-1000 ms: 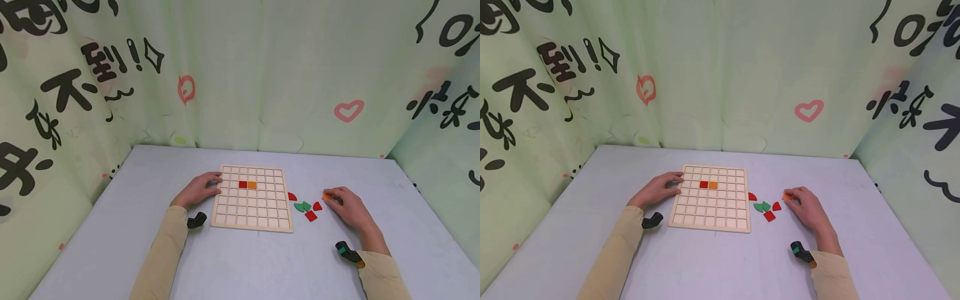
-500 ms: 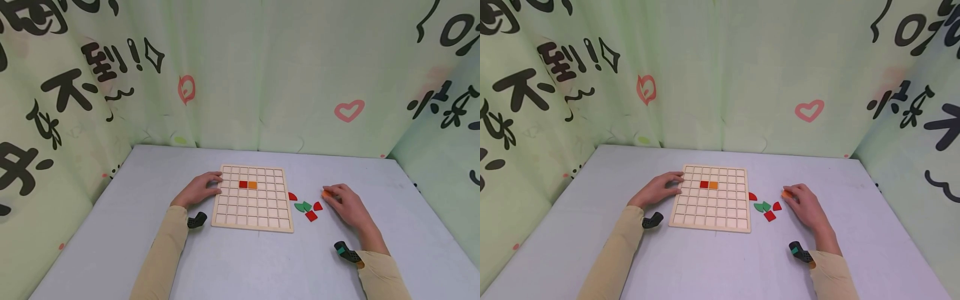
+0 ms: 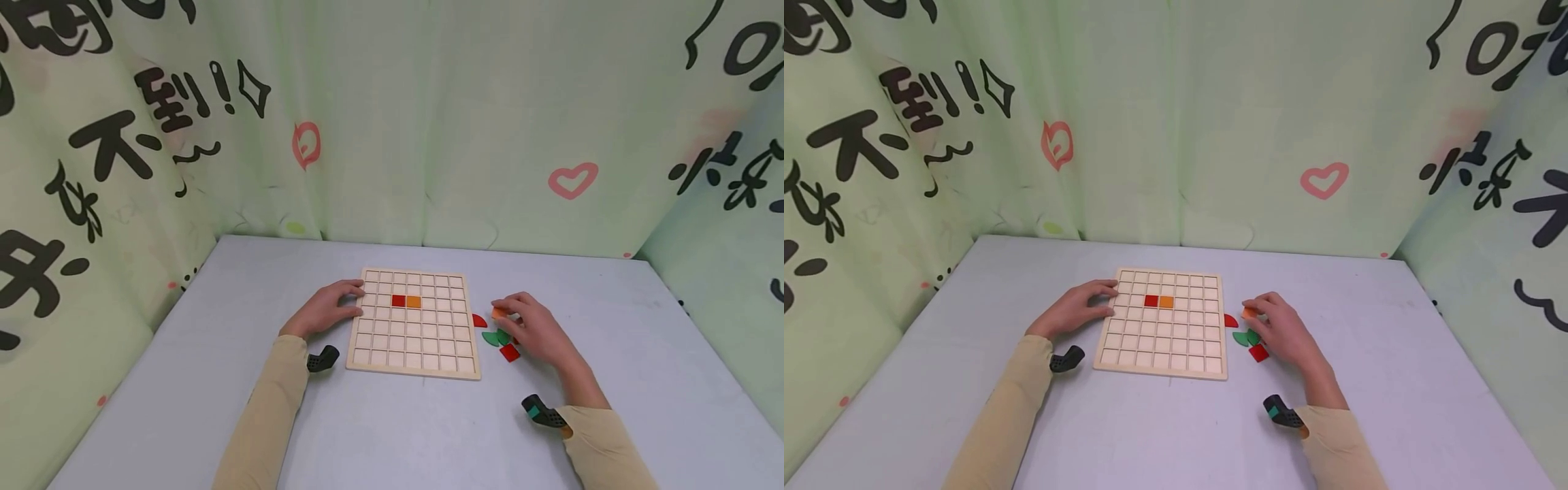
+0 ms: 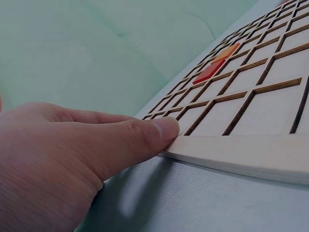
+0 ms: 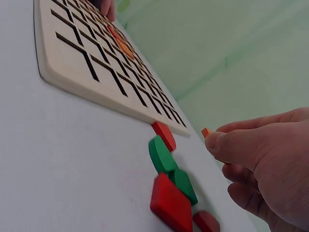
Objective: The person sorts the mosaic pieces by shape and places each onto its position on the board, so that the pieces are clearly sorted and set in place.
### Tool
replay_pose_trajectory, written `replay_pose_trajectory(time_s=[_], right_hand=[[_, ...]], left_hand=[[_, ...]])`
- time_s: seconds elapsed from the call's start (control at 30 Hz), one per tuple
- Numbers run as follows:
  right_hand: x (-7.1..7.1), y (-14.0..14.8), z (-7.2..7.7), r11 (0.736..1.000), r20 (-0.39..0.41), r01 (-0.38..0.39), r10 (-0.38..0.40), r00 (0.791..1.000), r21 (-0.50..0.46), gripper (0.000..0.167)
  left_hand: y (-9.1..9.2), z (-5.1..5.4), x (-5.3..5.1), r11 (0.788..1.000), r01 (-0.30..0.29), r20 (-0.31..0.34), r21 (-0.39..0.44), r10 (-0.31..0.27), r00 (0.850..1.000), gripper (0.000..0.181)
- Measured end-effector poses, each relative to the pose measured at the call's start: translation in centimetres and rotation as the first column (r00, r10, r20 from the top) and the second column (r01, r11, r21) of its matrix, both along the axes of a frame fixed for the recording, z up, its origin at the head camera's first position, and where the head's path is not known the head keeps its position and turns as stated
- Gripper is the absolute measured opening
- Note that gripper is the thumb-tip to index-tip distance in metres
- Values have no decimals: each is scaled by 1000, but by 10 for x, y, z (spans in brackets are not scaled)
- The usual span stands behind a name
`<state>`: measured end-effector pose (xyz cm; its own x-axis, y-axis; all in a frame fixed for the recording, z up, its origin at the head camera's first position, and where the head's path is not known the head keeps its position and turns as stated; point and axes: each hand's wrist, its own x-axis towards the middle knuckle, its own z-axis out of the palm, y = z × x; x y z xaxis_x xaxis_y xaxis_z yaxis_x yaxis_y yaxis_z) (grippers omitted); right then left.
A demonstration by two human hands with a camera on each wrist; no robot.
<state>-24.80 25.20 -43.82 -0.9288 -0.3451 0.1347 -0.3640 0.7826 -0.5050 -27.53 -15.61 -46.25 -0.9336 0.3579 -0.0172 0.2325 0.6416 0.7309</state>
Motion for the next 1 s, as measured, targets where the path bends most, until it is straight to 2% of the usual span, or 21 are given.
replay_pose_trajectory(time_s=[0.33, 0.5, 0.73, 1.0], right_hand=[[-16, -44, 8, 996, 10, -87, 86, 996, 12, 32], [-25, -62, 6, 992, 29, -121, 120, 992, 23, 33], [-31, -80, 2, 983, 9, -182, 182, 983, 29, 29], [-36, -96, -1, 980, 0, -187, 187, 982, 65, 27]], left_hand=[[1, 1, -1, 1000, -11, 15, -10, 11, 1000, 41], [1, 0, -2, 1000, -14, 14, -17, 14, 1000, 41], [2, 1, -2, 1000, 0, -2, -20, 0, 1000, 41], [1, 0, -2, 1000, 1, -3, -18, -1, 1000, 41]])
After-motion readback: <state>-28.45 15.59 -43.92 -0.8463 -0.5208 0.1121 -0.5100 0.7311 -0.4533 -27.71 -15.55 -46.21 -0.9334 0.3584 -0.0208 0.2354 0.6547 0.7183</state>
